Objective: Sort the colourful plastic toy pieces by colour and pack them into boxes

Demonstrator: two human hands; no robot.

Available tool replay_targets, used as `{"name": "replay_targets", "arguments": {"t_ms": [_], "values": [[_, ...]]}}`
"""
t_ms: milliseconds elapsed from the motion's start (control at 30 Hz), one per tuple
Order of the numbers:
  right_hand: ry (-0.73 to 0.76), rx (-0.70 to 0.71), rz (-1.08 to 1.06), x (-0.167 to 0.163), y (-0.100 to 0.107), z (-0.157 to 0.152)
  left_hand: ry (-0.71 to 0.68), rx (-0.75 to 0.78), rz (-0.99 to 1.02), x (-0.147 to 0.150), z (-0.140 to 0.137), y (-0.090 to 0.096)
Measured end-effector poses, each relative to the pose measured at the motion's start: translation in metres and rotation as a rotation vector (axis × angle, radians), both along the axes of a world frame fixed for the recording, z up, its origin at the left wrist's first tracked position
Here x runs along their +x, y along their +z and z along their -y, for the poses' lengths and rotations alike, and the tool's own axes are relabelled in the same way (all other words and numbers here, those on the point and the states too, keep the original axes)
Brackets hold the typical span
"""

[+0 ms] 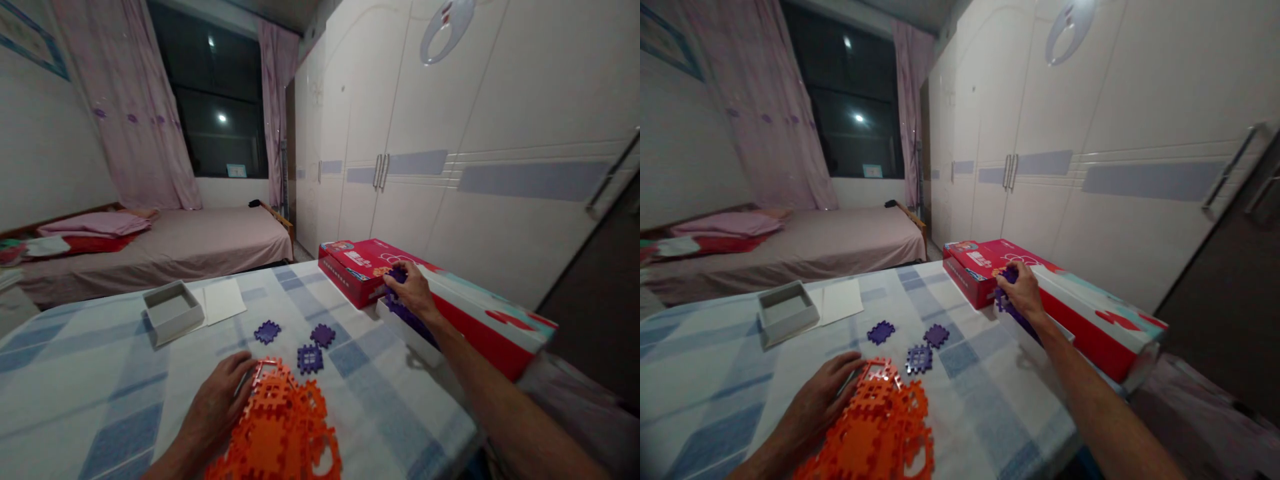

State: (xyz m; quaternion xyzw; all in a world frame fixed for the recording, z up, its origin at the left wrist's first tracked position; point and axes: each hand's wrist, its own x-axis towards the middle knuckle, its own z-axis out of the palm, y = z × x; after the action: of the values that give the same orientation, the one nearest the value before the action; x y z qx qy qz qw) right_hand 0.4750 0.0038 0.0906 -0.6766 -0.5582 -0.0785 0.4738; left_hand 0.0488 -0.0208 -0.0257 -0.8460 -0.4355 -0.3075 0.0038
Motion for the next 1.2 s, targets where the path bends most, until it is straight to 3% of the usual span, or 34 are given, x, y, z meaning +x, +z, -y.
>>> {"name": "replay_targets", "arguments": {"t_ms": [100, 200, 433, 700, 833, 933, 1033, 1100, 1200], "values": [[-0.09, -0.054, 0.132, 0.044, -0.007, 0.014, -0.003, 0.023, -0.013, -0.001, -0.002, -0.001], [-0.096, -0.163, 0.203, 0.063, -0.019, 0.023, -0.008, 0.045, -0.023, -0.001, -0.003, 0.0], [0.147, -0.347, 0.109, 0.054, -0.028, 0.033, 0.004, 0.048, -0.049, -0.002, -0.003, -0.003], [0.147, -0.384, 0.051, 0.048, -0.022, 0.039, 0.002, 0.009, -0.048, -0.002, -0.003, -0.002], [0.184, -0.281, 0.018, 0.015, -0.015, 0.035, 0.007, -0.021, -0.041, 0.001, 0.003, 0.004], [0.463, -0.403, -0.016, -0.032, -0.016, 0.031, 0.006, -0.037, -0.041, 0.004, 0.005, 0.007], [0.692, -0.554, 0.094, -0.084, -0.028, 0.027, 0.007, -0.044, -0.052, 0.005, 0.006, 0.007], [0.727, -0.584, 0.231, -0.11, -0.041, 0.022, 0.009, -0.044, -0.056, 0.005, 0.006, 0.008], [0.644, -0.578, 0.388, -0.13, -0.059, 0.012, 0.003, -0.043, -0.055, 0.006, 0.007, 0.01]]}}
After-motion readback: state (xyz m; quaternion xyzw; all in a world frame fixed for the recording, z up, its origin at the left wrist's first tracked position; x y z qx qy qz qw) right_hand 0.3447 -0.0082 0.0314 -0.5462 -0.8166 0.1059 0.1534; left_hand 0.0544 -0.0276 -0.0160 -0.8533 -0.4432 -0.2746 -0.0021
